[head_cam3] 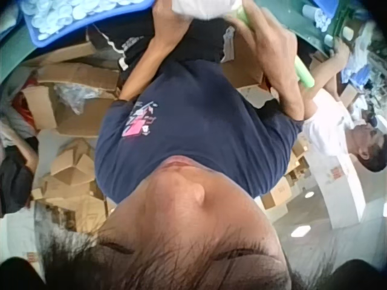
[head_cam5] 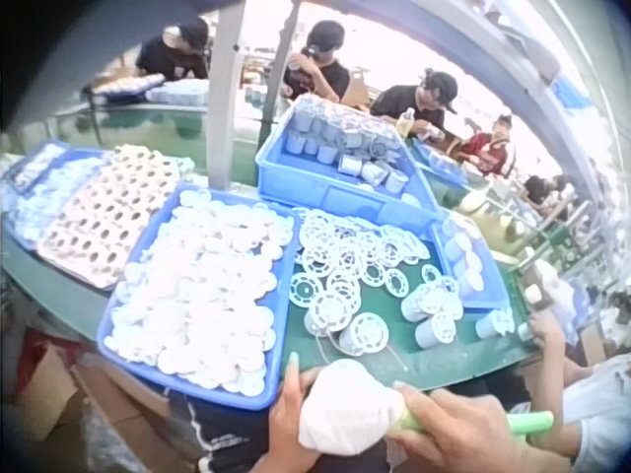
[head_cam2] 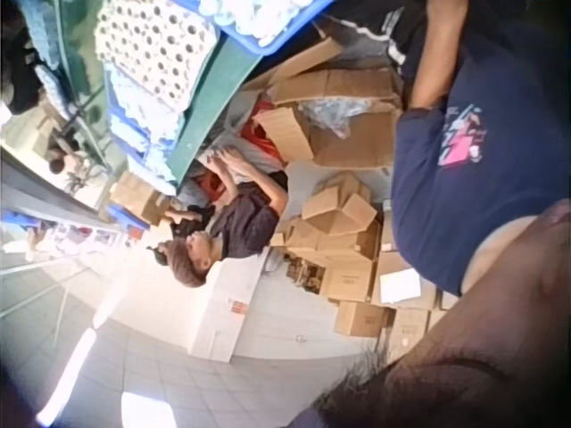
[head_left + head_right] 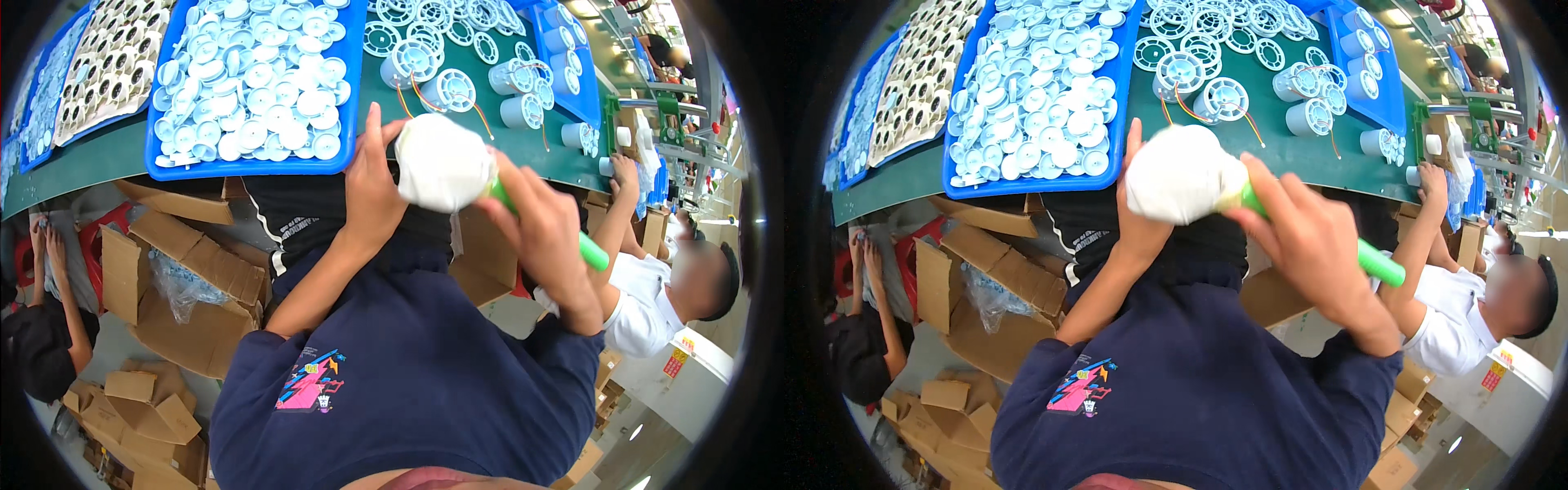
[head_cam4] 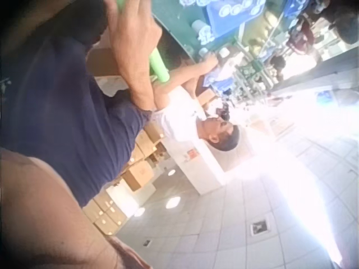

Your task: Manually assemble white and blue plastic electronic components by hand and using a mallet on a production line.

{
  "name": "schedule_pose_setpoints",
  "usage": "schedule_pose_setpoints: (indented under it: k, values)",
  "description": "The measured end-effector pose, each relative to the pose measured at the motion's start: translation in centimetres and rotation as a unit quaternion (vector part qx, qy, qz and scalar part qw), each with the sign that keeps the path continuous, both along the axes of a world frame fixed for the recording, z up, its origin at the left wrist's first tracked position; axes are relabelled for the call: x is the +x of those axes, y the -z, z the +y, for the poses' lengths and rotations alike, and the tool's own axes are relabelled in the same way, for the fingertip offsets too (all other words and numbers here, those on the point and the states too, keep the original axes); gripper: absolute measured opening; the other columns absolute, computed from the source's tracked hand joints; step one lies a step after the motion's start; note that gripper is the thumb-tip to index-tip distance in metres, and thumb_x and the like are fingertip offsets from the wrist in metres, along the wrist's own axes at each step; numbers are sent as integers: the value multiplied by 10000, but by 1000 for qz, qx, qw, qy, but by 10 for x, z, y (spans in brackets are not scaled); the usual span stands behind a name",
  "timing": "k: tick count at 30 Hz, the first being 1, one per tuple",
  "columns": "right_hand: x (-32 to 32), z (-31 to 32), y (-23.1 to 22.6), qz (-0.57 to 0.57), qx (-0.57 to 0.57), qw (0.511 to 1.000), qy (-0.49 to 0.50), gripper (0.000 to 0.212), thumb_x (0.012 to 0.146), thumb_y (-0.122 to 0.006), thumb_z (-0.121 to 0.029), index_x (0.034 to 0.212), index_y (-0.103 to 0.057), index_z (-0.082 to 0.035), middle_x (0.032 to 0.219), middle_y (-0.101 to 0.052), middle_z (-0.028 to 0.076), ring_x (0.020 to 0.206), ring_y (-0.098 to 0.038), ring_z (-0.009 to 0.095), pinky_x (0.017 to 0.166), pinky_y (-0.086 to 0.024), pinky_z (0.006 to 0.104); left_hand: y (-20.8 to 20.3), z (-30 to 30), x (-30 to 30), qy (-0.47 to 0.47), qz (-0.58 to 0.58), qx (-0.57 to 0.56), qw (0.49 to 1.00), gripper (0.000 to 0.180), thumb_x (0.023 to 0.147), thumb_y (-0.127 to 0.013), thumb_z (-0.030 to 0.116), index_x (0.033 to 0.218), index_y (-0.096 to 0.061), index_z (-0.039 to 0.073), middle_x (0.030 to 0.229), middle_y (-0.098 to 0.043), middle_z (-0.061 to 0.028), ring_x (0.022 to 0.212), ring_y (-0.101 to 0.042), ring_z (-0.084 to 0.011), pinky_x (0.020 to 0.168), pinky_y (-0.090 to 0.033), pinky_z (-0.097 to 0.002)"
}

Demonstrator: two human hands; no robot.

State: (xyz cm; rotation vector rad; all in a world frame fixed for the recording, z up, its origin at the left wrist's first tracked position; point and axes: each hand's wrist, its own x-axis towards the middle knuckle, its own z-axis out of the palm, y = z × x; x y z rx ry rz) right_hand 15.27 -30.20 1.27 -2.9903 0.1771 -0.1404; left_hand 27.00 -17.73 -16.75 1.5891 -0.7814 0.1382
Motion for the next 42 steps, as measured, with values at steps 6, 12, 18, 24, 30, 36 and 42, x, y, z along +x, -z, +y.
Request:
schedule_pose_setpoints:
  k: [6, 12, 18, 24, 30, 36, 42]
  values:
    - [30, -5, -11, -36, 46, 998, 23, 436, 968, -737, -271, 1337, -631, -64, 870, -692, 142, 684, -666, 366, 584, -514, 439, 4, 0, -5, 10, 40, 49, 998, 1068, 755, -925, 127, 1580, -281, -87, 1184, -692, -213, 1113, -661, -360, 949, -533, -433]
    - [24, -21, -17, -1, 175, 974, 140, 337, 1007, -685, -288, 1206, -626, -23, 919, -716, 221, 826, -690, 436, 680, -522, 482, 2, 3, -2, 19, 2, 32, 999, 1017, 753, -921, 126, 1556, -331, -77, 1222, -706, -172, 1115, -667, -340, 975, -525, -447]
    - [-10, -33, -4, 25, 195, 957, 214, 254, 1042, -652, -225, 1149, -655, 5, 818, -688, 194, 740, -674, 352, 671, -507, 408, 4, 12, 2, 40, -24, 51, 998, 1005, 767, -918, 141, 1564, -338, -51, 1236, -707, -153, 1125, -665, -337, 980, -521, -425]
    - [-19, -36, 29, -166, 335, 868, 325, 310, 1075, -608, -191, 1283, -632, 37, 787, -610, 70, 708, -538, 107, 638, -467, 286, -31, 28, -1, 255, 403, -194, 857, 858, 914, -788, 191, 1596, -313, -24, 1371, -621, -194, 1221, -637, -240, 1055, -501, -377]
    - [26, -60, 90, -295, 120, 925, 208, 396, 977, -723, -178, 1335, -648, -26, 1044, -713, 187, 899, -688, 371, 772, -537, 432, -47, 32, 14, 345, 562, -271, 701, 810, 946, -578, 457, 1561, -367, -27, 1254, -642, -274, 1170, -655, -345, 1030, -525, -440]
    - [37, -76, 106, -234, 40, 942, 237, 400, 927, -765, -222, 1303, -691, -107, 950, -654, 139, 825, -675, 343, 699, -530, 448, -74, 36, 34, 309, 508, -209, 776, 897, 923, -672, 550, 1539, -393, -40, 1223, -651, -266, 1101, -669, -352, 952, -555, -448]
    - [38, -69, 115, -241, 81, 940, 228, 397, 887, -781, -159, 1256, -654, -85, 940, -585, 124, 833, -645, 338, 713, -528, 448, -159, 11, 62, 268, 257, 34, 928, 779, 894, -778, 184, 1536, -408, -56, 1428, -560, -175, 1319, -584, -268, 1120, -459, -400]
